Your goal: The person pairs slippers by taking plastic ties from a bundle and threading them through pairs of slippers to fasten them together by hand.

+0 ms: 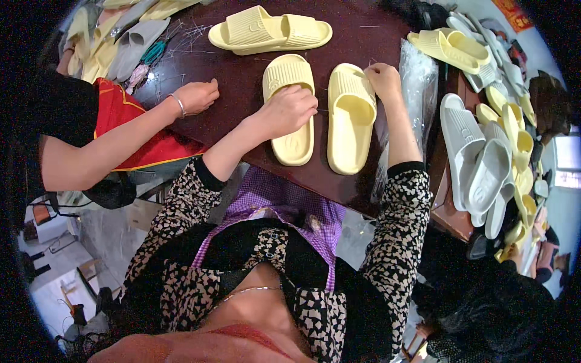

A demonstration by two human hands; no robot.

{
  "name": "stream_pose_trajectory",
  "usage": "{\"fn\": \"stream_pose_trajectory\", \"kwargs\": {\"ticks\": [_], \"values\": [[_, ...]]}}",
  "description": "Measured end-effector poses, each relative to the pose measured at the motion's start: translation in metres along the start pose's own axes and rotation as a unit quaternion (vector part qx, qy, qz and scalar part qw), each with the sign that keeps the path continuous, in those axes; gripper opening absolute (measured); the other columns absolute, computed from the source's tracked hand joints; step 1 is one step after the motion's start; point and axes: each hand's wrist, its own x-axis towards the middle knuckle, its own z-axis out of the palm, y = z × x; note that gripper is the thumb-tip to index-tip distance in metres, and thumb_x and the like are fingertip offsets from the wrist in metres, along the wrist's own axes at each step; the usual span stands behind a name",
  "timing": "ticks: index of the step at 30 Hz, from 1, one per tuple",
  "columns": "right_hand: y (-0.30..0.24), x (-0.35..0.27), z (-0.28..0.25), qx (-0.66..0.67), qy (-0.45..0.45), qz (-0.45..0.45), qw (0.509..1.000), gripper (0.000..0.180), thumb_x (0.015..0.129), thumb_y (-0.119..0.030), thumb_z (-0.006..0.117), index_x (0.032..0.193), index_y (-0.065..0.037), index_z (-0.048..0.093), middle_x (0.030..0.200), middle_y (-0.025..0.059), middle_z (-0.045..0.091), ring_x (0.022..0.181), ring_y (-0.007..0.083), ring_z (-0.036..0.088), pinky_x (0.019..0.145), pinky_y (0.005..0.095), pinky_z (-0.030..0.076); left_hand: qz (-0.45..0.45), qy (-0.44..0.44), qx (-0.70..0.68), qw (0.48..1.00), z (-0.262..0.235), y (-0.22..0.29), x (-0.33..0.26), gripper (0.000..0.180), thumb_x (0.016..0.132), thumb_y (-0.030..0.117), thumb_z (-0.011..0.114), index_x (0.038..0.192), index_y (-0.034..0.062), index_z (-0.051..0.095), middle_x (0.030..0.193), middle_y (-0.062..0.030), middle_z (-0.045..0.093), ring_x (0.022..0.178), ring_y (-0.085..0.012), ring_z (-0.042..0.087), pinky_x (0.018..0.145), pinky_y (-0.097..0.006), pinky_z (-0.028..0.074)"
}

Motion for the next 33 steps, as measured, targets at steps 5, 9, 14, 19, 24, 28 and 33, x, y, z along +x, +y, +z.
{"fn": "stream_pose_trajectory", "kwargs": {"ticks": [5, 9, 14, 19, 24, 28, 33], "values": [[-0.044, 0.014, 0.009, 0.138, -0.021, -0.036, 0.989, 0.022, 0.080, -0.017, 0.064, 0.091, 0.001, 0.067, 0.074, 0.0047, 0.066, 0.068, 0.0126, 0.060, 0.062, 0.0272, 0.046, 0.014, 0.013, -0.030, 0.999, 0.008, -0.003, -0.001, 0.010, 0.078, 0.012, 0.061, 0.082, 0.0034, 0.058, 0.081, -0.0088, 0.056, 0.081, -0.0258, 0.054, 0.075, -0.036, 0.045], [-0.077, 0.023, 0.025, 0.156, -0.103, -0.122, 0.975, 0.020, 0.081, -0.017, 0.064, 0.091, 0.000, 0.067, 0.075, 0.0014, 0.064, 0.066, 0.0107, 0.058, 0.060, 0.0247, 0.045, 0.019, 0.028, -0.022, 0.999, 0.011, -0.002, 0.001, 0.010, 0.077, 0.013, 0.063, 0.078, 0.0050, 0.057, 0.080, -0.0084, 0.056, 0.082, -0.0255, 0.055, 0.074, -0.036, 0.047], [-0.102, 0.027, 0.041, 0.144, -0.221, -0.008, 0.965, 0.019, 0.080, -0.017, 0.064, 0.092, -0.002, 0.067, 0.075, 0.0028, 0.064, 0.064, 0.0107, 0.056, 0.058, 0.0260, 0.045, 0.014, 0.018, -0.028, 0.999, 0.009, 0.003, 0.001, 0.010, 0.077, 0.011, 0.063, 0.081, 0.0035, 0.058, 0.081, -0.0094, 0.056, 0.081, -0.0257, 0.054, 0.074, -0.035, 0.046], [-0.108, 0.032, 0.054, 0.092, -0.225, 0.018, 0.970, 0.020, 0.078, -0.014, 0.065, 0.093, -0.002, 0.069, 0.077, 0.0054, 0.066, 0.065, 0.0154, 0.058, 0.059, 0.0307, 0.047, 0.025, 0.029, -0.014, 0.999, 0.008, 0.005, 0.003, 0.010, 0.076, 0.010, 0.063, 0.080, 0.0033, 0.057, 0.080, -0.0092, 0.056, 0.081, -0.0255, 0.054, 0.074, -0.034, 0.046], [-0.086, 0.038, 0.068, 0.057, -0.185, -0.076, 0.978, 0.017, 0.076, -0.014, 0.067, 0.087, -0.002, 0.070, 0.073, 0.0059, 0.066, 0.063, 0.0164, 0.060, 0.059, 0.0328, 0.048, 0.032, 0.044, 0.004, 0.999, 0.008, 0.005, 0.005, 0.010, 0.075, 0.010, 0.063, 0.079, 0.0039, 0.057, 0.080, -0.0089, 0.055, 0.080, -0.0252, 0.055, 0.073, -0.034, 0.047], [-0.091, 0.034, 0.063, 0.035, -0.154, -0.040, 0.987, 0.016, 0.076, -0.013, 0.067, 0.085, 0.000, 0.070, 0.070, 0.0074, 0.066, 0.061, 0.0164, 0.060, 0.059, 0.0309, 0.049, 0.038, 0.068, 0.019, 0.997, 0.009, 0.003, 0.004, 0.009, 0.072, 0.010, 0.063, 0.075, 0.0050, 0.055, 0.080, -0.0085, 0.055, 0.080, -0.0247, 0.055, 0.072, -0.034, 0.048], [-0.092, 0.029, 0.053, 0.160, -0.146, 0.024, 0.976, 0.018, 0.079, -0.013, 0.065, 0.085, 0.004, 0.066, 0.069, 0.0042, 0.063, 0.060, 0.0123, 0.058, 0.055, 0.0255, 0.046, 0.031, 0.093, 0.014, 0.995, 0.008, 0.002, 0.005, 0.010, 0.073, 0.008, 0.062, 0.079, 0.0037, 0.057, 0.082, -0.0092, 0.055, 0.080, -0.0251, 0.056, 0.073, -0.035, 0.048]]}}
